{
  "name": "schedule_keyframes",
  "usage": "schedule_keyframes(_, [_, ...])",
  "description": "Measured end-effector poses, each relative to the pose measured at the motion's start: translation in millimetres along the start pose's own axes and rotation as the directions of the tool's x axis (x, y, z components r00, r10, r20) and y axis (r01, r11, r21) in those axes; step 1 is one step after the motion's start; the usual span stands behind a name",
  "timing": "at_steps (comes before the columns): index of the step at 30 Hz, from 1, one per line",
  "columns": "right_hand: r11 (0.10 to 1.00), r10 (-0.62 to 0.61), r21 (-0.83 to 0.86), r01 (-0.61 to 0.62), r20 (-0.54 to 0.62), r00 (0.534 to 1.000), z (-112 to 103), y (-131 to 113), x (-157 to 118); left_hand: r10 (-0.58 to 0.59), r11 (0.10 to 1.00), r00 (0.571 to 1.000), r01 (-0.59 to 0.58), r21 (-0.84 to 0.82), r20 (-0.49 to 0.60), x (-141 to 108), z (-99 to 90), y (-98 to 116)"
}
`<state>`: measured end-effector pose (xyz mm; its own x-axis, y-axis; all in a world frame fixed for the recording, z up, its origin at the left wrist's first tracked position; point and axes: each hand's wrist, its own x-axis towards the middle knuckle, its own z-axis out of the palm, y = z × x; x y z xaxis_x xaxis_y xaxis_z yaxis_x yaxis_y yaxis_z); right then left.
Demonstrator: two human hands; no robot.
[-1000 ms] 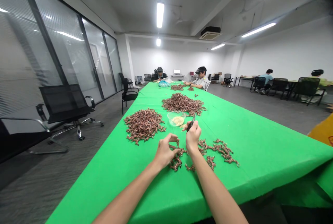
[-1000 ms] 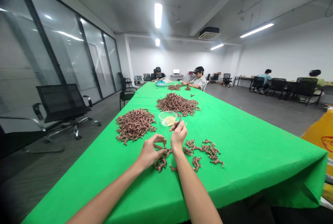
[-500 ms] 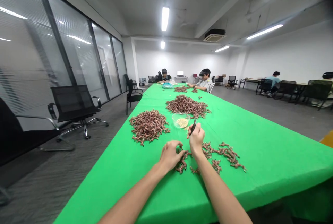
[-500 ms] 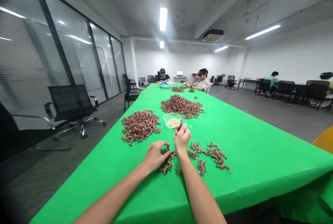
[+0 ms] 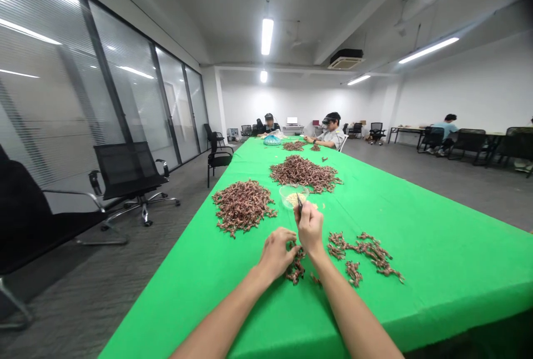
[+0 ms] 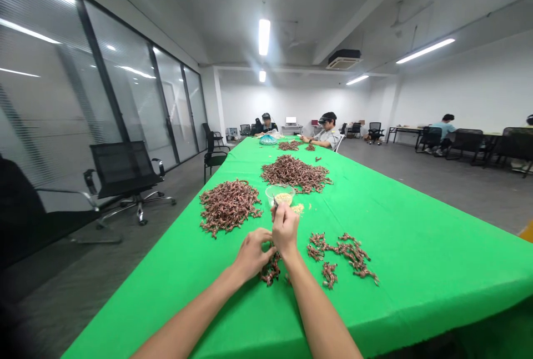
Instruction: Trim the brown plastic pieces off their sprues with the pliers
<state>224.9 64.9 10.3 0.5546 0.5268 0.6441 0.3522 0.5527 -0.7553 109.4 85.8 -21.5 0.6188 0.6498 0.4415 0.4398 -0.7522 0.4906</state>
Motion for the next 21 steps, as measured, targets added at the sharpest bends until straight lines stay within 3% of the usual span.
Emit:
schedule_keyframes(10, [0.955,-0.267,0.14,0.263,0.007,0.964,10.3,-104.0,25.2,0.063,0.997,0.998,-0.063,0.038,-0.002,-1.3,-0.9,-3.7])
schedule_keyframes(15, [0.925,-0.38,0.037,0.379,0.123,0.917,-7.6,-125.9,18.0,0.055,0.998,0.998,-0.056,0.035,0.026,-3.1,1.3,-4.8])
schedule_keyframes(21, [0.884,-0.467,0.039,0.466,0.121,0.876,-46.3,-122.1,-31.7,0.084,0.996,0.994,-0.086,0.027,0.076,-3.3,-5.2,1.7])
